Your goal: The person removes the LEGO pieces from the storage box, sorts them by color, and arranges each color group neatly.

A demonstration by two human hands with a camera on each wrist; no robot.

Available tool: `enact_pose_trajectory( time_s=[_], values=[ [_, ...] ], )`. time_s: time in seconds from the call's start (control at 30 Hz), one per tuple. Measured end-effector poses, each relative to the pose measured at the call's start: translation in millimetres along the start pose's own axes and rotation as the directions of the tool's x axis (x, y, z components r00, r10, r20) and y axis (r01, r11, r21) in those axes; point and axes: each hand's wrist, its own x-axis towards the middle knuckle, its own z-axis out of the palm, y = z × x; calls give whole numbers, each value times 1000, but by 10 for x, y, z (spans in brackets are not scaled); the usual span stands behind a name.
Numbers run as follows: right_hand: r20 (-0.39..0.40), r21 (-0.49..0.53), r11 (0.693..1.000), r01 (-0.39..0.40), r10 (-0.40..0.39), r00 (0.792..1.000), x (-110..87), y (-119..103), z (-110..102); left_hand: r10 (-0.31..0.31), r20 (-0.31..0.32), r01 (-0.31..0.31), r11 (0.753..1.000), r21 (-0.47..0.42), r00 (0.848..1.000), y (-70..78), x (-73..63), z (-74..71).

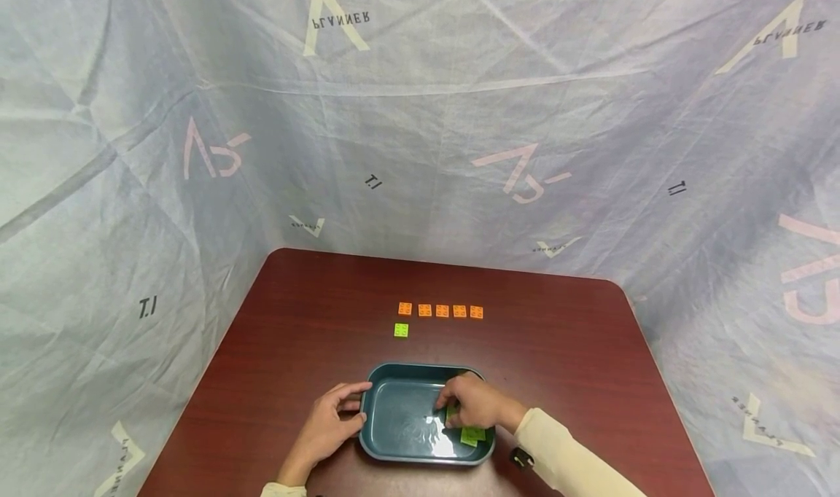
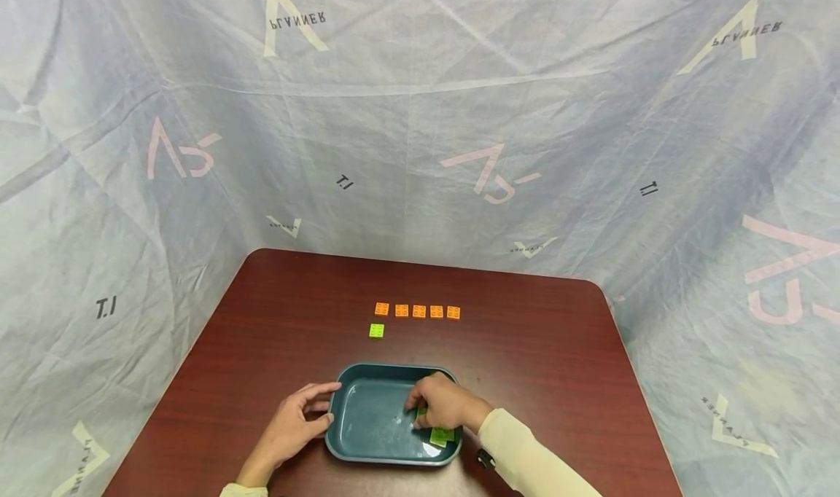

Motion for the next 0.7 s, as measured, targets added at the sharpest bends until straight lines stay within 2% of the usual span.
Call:
enact_pose_trajectory(
  time_s=[0.23, 0.5, 0.7],
  values=[
    [-12, -56, 998, -10, 9, 1000, 19, -18, 1, -1, 1, 1, 1000, -10, 1000, -8, -3, -5],
    [56, -25, 998, -63, 64, 996, 42, -38, 10, -15, 17, 15, 999, -38, 1000, -8, -4, -10],
    [101, 26, 998, -61, 58, 993, 46, -36, 3, -12, 15, 13, 999, -38, 1000, -7, 3, -12]
  ],
)
